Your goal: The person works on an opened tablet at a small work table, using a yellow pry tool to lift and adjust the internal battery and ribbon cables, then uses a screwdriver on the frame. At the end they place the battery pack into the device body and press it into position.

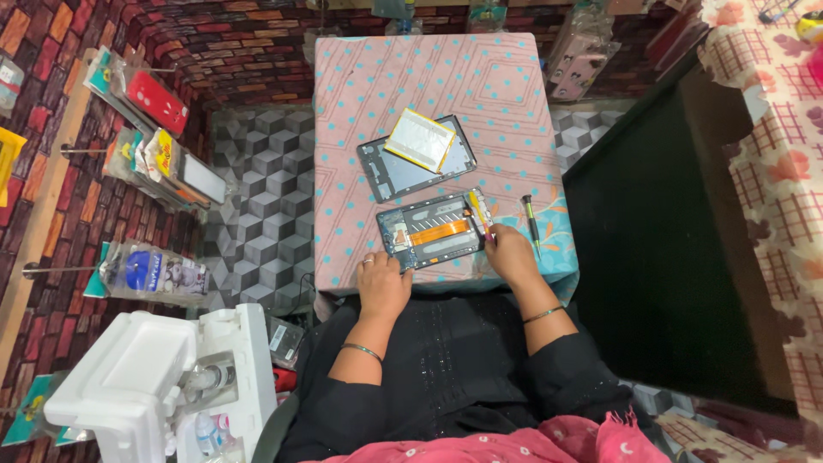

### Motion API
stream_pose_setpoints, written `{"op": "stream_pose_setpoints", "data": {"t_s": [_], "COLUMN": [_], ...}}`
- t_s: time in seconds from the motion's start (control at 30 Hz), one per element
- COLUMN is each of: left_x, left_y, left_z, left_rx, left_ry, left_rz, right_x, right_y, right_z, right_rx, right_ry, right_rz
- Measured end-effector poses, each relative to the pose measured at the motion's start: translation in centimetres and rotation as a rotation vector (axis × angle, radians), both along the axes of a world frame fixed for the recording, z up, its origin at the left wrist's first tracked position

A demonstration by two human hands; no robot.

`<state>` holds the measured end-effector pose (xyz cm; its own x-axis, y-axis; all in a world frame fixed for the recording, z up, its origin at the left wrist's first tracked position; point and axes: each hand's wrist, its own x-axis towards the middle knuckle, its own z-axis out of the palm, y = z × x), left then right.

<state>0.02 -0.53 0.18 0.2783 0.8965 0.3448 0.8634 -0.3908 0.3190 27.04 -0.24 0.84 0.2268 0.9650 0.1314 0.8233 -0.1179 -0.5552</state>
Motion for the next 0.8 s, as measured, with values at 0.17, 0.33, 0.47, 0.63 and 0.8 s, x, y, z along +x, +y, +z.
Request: {"op": "stream_pose_setpoints", "data": {"t_s": [0.17,0.33,0.47,0.63,0.8], "left_x": [-0.1,-0.1,-0.2,-0.2,-0.1], "left_y": [0.1,0.1,0.1,0.1,0.2], "left_z": [-0.1,-0.3,-0.4,-0.4,-0.3], "left_rx": [0.008,0.007,0.02,0.023,0.023], "left_ry": [0.015,-0.008,-0.036,-0.037,-0.034], "left_rz": [0.006,0.001,-0.006,0.001,0.001], "right_x": [-0.3,-0.7,-1.2,0.2,0.5], "right_y": [0.4,0.7,0.5,0.5,-0.1], "right_z": [0.2,0.1,0.0,0.3,0.0], "right_rx": [0.156,0.119,0.108,0.053,-0.02], "right_ry": [-0.064,-0.105,-0.142,-0.218,-0.181], "right_rz": [-0.047,-0.06,-0.016,-0.084,-0.018]}}
